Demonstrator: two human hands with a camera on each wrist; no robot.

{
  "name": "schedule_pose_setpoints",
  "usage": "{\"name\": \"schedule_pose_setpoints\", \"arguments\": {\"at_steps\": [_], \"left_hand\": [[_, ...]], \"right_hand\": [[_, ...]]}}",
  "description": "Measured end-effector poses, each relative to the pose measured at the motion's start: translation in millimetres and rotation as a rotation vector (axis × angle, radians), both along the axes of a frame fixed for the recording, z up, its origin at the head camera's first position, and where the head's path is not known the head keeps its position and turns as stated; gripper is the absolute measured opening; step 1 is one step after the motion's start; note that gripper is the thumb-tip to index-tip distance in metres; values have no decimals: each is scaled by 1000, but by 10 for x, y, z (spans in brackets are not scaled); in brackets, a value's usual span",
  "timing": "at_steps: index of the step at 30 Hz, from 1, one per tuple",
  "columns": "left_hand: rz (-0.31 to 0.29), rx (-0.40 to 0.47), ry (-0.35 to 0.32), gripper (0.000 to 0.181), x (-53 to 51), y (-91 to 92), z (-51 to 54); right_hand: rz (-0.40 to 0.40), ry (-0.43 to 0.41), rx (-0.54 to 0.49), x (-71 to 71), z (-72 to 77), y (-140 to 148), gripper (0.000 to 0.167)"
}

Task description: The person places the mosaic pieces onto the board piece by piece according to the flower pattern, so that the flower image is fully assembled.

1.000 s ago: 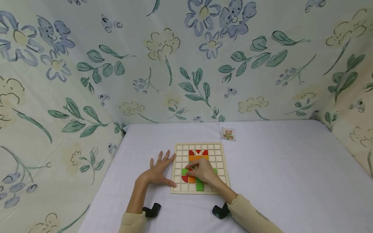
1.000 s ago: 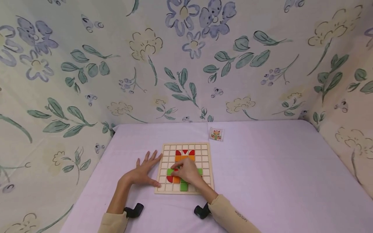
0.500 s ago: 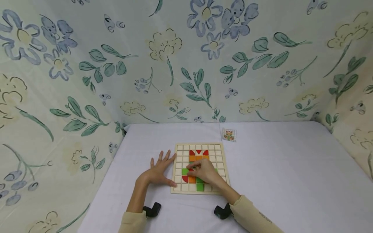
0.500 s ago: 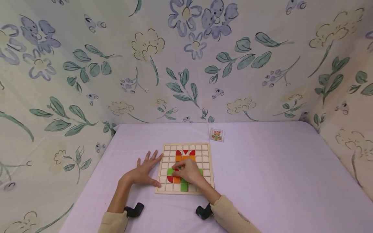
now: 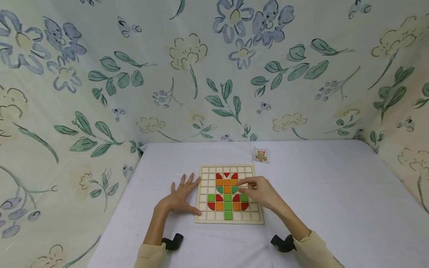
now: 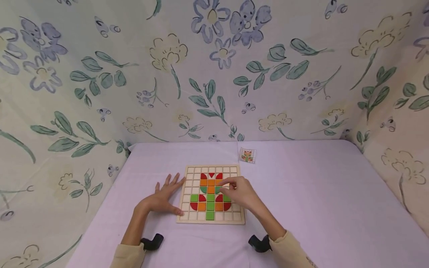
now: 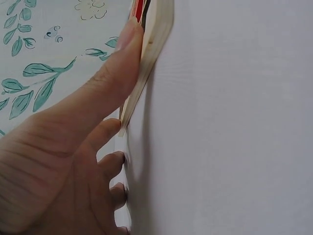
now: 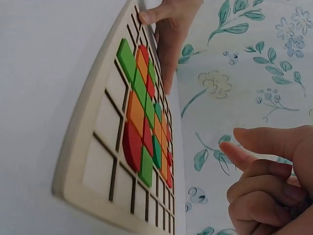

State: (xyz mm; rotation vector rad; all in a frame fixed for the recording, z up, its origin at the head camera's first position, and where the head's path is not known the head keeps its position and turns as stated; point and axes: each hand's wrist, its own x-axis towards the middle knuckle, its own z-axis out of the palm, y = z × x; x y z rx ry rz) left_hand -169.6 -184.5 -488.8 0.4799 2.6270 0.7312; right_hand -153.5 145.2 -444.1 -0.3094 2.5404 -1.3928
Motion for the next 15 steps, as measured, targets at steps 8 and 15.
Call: {"name": "schedule_pose_setpoints", "arguments": {"at_steps": [8, 15], "left_hand": [[87, 15, 22, 119, 17, -63, 118], [138, 95, 129, 76, 11, -87, 329]], "right_hand": [[-92, 95, 148, 17, 81, 464, 30], [-165, 241, 305, 61, 172, 659, 56]]}}
